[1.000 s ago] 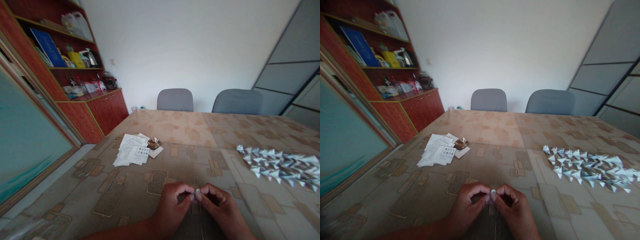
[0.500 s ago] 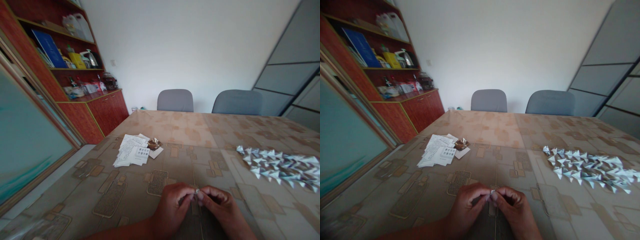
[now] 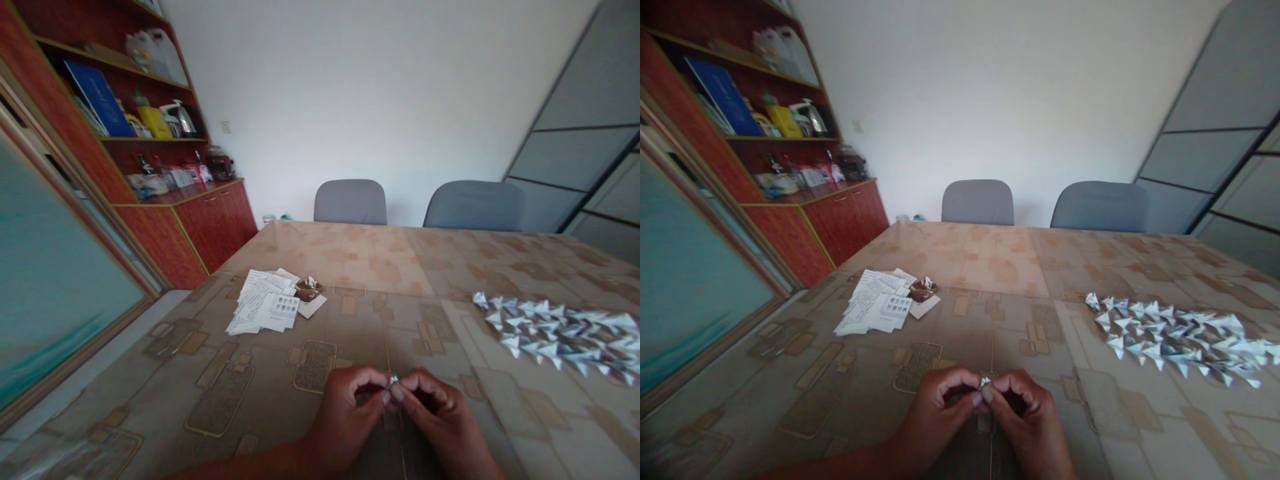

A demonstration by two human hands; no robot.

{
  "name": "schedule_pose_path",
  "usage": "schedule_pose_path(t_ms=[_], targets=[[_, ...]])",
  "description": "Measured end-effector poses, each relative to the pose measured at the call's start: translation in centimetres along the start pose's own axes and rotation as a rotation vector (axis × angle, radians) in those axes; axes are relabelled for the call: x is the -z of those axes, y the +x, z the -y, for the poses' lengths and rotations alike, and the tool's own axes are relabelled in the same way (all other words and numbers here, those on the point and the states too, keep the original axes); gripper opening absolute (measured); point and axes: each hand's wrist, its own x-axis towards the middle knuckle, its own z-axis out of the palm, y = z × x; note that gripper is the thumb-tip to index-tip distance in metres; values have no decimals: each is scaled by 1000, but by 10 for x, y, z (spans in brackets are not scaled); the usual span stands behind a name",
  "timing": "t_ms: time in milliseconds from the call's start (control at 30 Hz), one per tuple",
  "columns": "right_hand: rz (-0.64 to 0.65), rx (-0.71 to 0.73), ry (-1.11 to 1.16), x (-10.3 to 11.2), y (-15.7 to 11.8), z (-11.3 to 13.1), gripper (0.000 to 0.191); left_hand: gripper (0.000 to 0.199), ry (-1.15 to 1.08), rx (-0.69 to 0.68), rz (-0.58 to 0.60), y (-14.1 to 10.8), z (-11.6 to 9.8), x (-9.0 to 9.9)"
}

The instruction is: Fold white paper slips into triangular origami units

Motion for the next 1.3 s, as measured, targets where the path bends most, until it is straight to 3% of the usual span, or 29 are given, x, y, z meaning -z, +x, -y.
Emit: schedule_pose_path(t_ms=[167, 333, 467, 633, 800, 1100, 1300], targets=[[-61, 30, -75, -2, -4, 4, 35, 12, 90, -20, -7, 2, -1, -1], [44, 29, -123, 6, 1, 8, 38, 9, -66, 75, 25, 7, 2, 2], [12, 171, -227, 18, 5, 12, 32, 14, -203, 129, 46, 9, 4, 6], [21, 450, -276, 28, 8, 18, 12, 15, -273, 151, 86, 7, 1, 6], [116, 616, -346, 34, 8, 23, 21, 23, -274, 180, 157, 6, -2, 4], [118, 651, -343, 32, 9, 25, 25, 23, -357, 173, 230, 5, 8, 5], [135, 637, -337, 33, 7, 23, 22, 24, -314, 209, 241, 5, 2, 6]])
